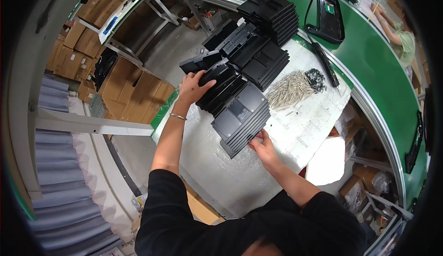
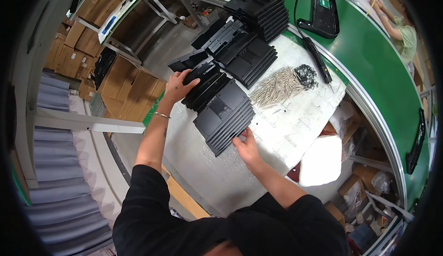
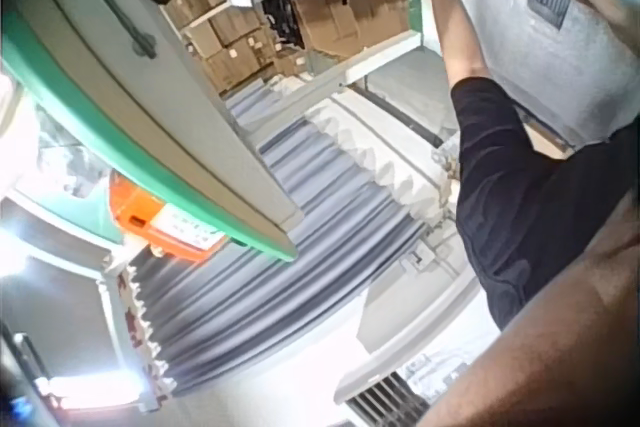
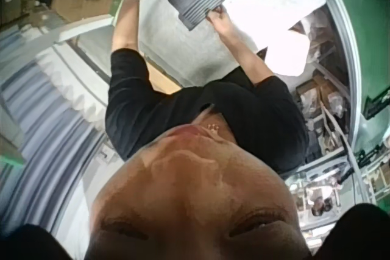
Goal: The person takes stacks of black plastic components out of cardboard boxes, arranges them onto the workstation table by hand, and picks up dropped parts from the floor.
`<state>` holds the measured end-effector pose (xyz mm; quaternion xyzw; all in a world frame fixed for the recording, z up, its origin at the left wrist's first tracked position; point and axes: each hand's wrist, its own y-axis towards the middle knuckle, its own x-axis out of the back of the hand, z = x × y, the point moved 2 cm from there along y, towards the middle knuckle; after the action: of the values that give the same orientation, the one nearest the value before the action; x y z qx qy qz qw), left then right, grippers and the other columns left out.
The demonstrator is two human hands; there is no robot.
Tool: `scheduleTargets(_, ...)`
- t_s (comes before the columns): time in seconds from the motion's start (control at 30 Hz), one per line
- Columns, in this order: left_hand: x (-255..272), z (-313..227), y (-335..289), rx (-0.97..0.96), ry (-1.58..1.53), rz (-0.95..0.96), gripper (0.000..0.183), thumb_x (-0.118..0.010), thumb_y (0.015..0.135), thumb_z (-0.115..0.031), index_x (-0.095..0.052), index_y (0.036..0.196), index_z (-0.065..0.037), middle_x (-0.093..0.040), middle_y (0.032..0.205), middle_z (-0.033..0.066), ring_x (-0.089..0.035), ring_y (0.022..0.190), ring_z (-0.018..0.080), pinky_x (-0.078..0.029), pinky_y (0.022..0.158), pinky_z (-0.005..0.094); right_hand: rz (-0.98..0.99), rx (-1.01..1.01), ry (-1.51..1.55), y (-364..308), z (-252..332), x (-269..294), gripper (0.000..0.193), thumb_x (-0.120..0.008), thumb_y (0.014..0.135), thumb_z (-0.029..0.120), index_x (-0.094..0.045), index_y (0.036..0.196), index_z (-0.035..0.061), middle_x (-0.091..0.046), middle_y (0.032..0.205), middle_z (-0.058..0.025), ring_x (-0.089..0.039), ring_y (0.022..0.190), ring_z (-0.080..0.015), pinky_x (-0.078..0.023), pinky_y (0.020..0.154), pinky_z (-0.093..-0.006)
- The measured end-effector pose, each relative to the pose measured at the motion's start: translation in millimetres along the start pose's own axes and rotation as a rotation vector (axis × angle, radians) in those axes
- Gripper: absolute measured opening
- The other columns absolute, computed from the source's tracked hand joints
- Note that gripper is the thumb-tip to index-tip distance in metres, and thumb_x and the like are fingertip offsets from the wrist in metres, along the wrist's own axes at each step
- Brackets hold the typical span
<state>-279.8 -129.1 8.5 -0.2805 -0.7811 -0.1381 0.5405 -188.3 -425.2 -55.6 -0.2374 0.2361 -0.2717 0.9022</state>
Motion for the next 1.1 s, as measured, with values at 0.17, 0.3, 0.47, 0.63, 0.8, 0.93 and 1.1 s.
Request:
scheduleTargets(0.17, 18.4, 23.7, 37.7, -0.402, -0.011, -0.425, 0.051, -0.052, 0.079, -0.056, -0.055, 0.112, -0.017, -0.037, 0.133, 0.0191, -0.032, 0.124, 0.0363, -0.024, 0.101, 0.0478, 0.067, 0.148, 0.015, 5.1, -17.1, -5.2, 0.063, -0.050, 0.080, 0.001, -0.019, 0.134, -0.0037, -0.040, 0.117, -0.0112, -0.054, 0.099, -0.0210, -0.046, 0.086, -0.0306)
scheduleTargets(0.3, 17.8, 33.6, 60.0, -0.114, 0.206, -0.045, 0.053, -0.046, 0.083, -0.056, -0.054, 0.113, -0.014, -0.051, 0.113, 0.0223, -0.050, 0.107, 0.0342, -0.040, 0.089, 0.0406, 0.037, 0.162, 0.047, 4.5, -16.3, -8.6, 0.064, -0.056, 0.080, 0.006, -0.022, 0.132, -0.0077, -0.046, 0.112, -0.0104, -0.055, 0.086, -0.0137, -0.045, 0.073, -0.0241)
scheduleTargets(0.47, -1.2, 6.7, 43.5, -0.077, 0.113, 0.193, 0.053, -0.040, 0.086, -0.054, -0.051, 0.120, -0.015, -0.054, 0.110, 0.0217, -0.052, 0.104, 0.0351, -0.040, 0.090, 0.0393, -0.031, 0.157, 0.079, -1.6, -20.4, -3.5, 0.063, -0.055, 0.079, 0.005, -0.023, 0.132, -0.0082, -0.047, 0.112, -0.0100, -0.056, 0.087, -0.0135, -0.045, 0.073, -0.0239)
scheduleTargets(0.63, -4.9, 4.8, 29.3, -0.093, -0.092, 0.292, 0.052, -0.033, 0.090, -0.050, -0.051, 0.120, -0.011, -0.055, 0.116, 0.0178, -0.049, 0.111, 0.0342, -0.037, 0.093, 0.0362, 0.007, 0.023, -0.026, 4.3, 4.7, -13.6, 0.056, -0.051, 0.079, 0.004, -0.030, 0.130, -0.0043, -0.044, 0.113, -0.0099, -0.054, 0.097, -0.0189, -0.045, 0.085, -0.0289)
scheduleTargets(0.8, -11.4, 7.9, 26.5, -0.106, -0.168, 0.188, 0.053, -0.033, 0.091, -0.051, -0.048, 0.123, -0.011, -0.055, 0.116, 0.0193, -0.049, 0.112, 0.0340, -0.036, 0.095, 0.0362, -0.012, 0.038, -0.159, -5.8, 18.3, -12.9, 0.058, -0.051, 0.079, 0.010, -0.030, 0.131, -0.0050, -0.044, 0.117, -0.0117, -0.052, 0.088, -0.0157, -0.043, 0.080, -0.0286)
scheduleTargets(0.93, -3.7, 6.1, 21.0, -0.057, -0.164, 0.138, 0.055, -0.033, 0.091, -0.052, -0.049, 0.122, -0.010, -0.054, 0.117, 0.0198, -0.049, 0.111, 0.0346, -0.036, 0.095, 0.0368, 0.123, 0.005, -0.285, -5.8, 18.1, 9.9, 0.057, -0.050, 0.080, 0.011, -0.031, 0.132, -0.0053, -0.045, 0.122, -0.0133, -0.055, 0.094, -0.0183, -0.044, 0.080, -0.0279)
scheduleTargets(1.1, 20.2, 16.7, -12.9, -0.103, -0.207, -0.063, 0.045, -0.043, 0.091, -0.041, -0.049, 0.120, -0.008, -0.053, 0.118, 0.0186, -0.050, 0.109, 0.0339, -0.038, 0.092, 0.0360, 0.239, -0.022, -0.407, -17.8, 15.7, 14.6, 0.049, -0.050, 0.083, 0.014, -0.040, 0.127, -0.0045, -0.052, 0.118, -0.0134, -0.057, 0.097, -0.0196, -0.046, 0.079, -0.0283)
